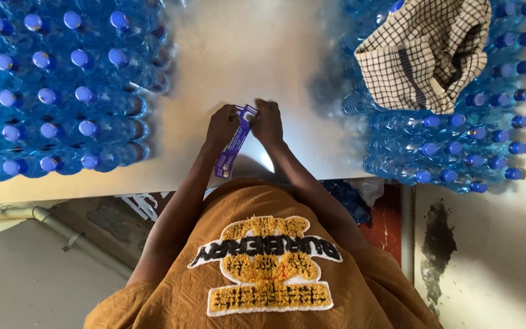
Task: Manually applying adhesive labels to plastic water bottles at a production station.
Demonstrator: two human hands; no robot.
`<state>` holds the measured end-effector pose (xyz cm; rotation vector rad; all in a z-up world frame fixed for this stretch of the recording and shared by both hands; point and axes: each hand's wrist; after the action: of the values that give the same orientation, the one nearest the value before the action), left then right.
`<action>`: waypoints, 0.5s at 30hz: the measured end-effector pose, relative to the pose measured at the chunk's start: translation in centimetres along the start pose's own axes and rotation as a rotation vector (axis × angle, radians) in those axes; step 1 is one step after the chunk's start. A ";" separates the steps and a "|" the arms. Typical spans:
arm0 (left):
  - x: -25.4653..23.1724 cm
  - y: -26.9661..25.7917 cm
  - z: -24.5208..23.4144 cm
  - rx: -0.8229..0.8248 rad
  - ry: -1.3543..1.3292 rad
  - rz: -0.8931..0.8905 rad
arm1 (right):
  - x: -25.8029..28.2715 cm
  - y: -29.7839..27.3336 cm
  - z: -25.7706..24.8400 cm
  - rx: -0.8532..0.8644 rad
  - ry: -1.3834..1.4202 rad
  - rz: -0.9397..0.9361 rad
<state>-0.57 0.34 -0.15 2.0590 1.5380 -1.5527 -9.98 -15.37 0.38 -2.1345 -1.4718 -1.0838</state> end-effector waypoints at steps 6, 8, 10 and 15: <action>-1.6 -0.8 -2.0 -0.040 -0.164 -0.036 | 1.3 1.7 0.4 0.119 0.178 -0.115; -4.0 -1.6 -3.6 -0.042 -0.200 -0.027 | 4.1 2.5 -2.3 0.118 0.368 -0.184; -7.8 -3.4 -5.5 0.169 -0.392 -0.038 | 6.7 2.7 -5.2 0.003 0.573 -0.202; -9.6 -3.0 -6.2 0.117 -0.634 -0.059 | 9.6 3.3 -7.9 -0.086 0.725 -0.041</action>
<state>1.55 -0.38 11.46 1.3547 1.2871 -2.0837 -8.48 -15.54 13.19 -1.4921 -1.1239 -1.7162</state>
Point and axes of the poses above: each hand's wrist, its own y-axis towards the middle knuckle, its own z-axis out of the palm, x = y × z, and after that the axes turned 8 degrees about -z, right-handed
